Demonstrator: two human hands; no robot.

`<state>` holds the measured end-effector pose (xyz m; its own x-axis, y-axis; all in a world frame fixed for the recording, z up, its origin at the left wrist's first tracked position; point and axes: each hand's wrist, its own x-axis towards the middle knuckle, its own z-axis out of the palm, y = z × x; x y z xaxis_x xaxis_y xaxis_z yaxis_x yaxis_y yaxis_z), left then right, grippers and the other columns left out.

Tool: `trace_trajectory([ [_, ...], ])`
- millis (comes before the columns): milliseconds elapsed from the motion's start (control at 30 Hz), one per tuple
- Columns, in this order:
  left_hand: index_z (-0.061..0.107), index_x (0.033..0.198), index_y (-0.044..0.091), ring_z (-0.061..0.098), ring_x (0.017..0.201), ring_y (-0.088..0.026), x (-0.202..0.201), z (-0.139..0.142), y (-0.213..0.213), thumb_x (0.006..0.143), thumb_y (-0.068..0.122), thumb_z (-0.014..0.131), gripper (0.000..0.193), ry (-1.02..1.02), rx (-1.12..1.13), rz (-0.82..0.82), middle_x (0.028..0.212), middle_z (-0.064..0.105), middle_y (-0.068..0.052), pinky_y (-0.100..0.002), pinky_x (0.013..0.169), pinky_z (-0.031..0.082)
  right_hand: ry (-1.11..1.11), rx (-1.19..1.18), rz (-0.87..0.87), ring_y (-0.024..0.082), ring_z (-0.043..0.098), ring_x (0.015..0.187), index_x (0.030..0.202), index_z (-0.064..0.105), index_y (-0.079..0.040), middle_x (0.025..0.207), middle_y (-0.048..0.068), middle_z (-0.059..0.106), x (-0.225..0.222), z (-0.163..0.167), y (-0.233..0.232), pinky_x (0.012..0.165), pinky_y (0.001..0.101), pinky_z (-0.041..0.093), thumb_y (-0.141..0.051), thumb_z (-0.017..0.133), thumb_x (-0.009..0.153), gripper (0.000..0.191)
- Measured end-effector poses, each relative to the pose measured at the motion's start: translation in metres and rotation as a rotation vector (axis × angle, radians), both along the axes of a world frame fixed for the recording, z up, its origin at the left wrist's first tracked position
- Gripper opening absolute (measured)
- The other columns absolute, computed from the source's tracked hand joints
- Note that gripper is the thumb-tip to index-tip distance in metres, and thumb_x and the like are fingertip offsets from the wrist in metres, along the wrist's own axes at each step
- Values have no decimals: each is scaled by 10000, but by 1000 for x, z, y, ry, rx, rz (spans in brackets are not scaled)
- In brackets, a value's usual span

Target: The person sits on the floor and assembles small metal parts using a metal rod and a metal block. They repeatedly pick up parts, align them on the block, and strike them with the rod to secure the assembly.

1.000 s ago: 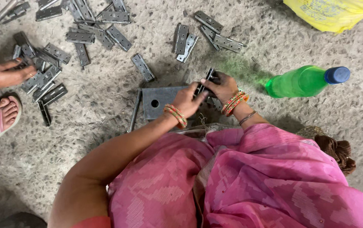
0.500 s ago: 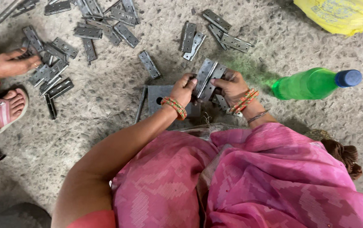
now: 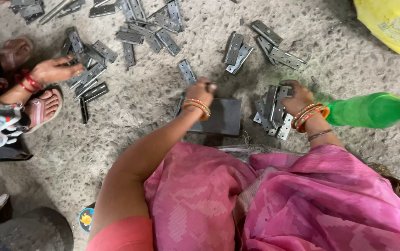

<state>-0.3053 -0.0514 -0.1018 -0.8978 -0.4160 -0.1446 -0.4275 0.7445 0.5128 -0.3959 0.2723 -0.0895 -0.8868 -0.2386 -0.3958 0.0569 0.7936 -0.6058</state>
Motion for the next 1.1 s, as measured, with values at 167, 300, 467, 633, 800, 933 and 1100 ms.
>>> trace_trajectory([
  [167,568,1222,75,684,1053,-429,-12,13,-66,919,433,712,490,-252,-292,166,1077,728,-212,-532,936,512,345,-27,23,412,663,1105,1368,620,-139,1255,210,703,-4,-15,8,1015,469,489,-154,696,799,574],
  [300,426,1334,39,667,1110,-427,-18,10,-58,820,477,816,780,-245,-172,259,1192,693,-211,-518,957,514,186,-92,-32,342,697,1113,1319,674,-185,1239,164,719,3,-3,2,1000,427,529,-161,658,817,503],
  [467,341,1395,26,671,1117,-413,-33,-2,-43,774,327,846,855,-250,-105,410,1238,663,-221,-473,934,549,146,-168,-26,314,722,1100,1301,684,-183,1238,141,738,11,8,-9,982,408,554,-142,620,824,483],
  [633,709,1145,68,690,1076,-428,-33,-16,-55,814,131,743,339,-142,-203,185,1196,674,-229,-483,921,561,142,-277,-159,239,727,1089,1281,684,-146,1215,101,745,7,11,-3,916,362,573,-110,629,839,447],
  [800,763,944,56,727,866,-344,-38,-11,-66,797,98,733,155,-51,266,459,890,720,-167,-467,791,559,160,-371,-214,199,744,1004,1275,694,-115,1211,83,758,2,22,-3,850,329,589,-64,607,884,403],
  [933,714,888,-38,695,617,-264,-44,19,-54,857,60,734,105,290,573,493,762,707,-143,-459,590,515,58,-433,-224,175,727,998,1280,673,-117,1233,70,737,9,24,-13,812,327,611,-46,569,898,402],
  [1100,478,1299,-5,747,688,-248,8,55,-33,1041,105,579,299,887,260,117,874,716,-138,-416,591,592,66,-448,-106,215,725,1060,1284,668,-105,1237,105,745,16,12,-21,872,349,608,-18,543,899,415],
])
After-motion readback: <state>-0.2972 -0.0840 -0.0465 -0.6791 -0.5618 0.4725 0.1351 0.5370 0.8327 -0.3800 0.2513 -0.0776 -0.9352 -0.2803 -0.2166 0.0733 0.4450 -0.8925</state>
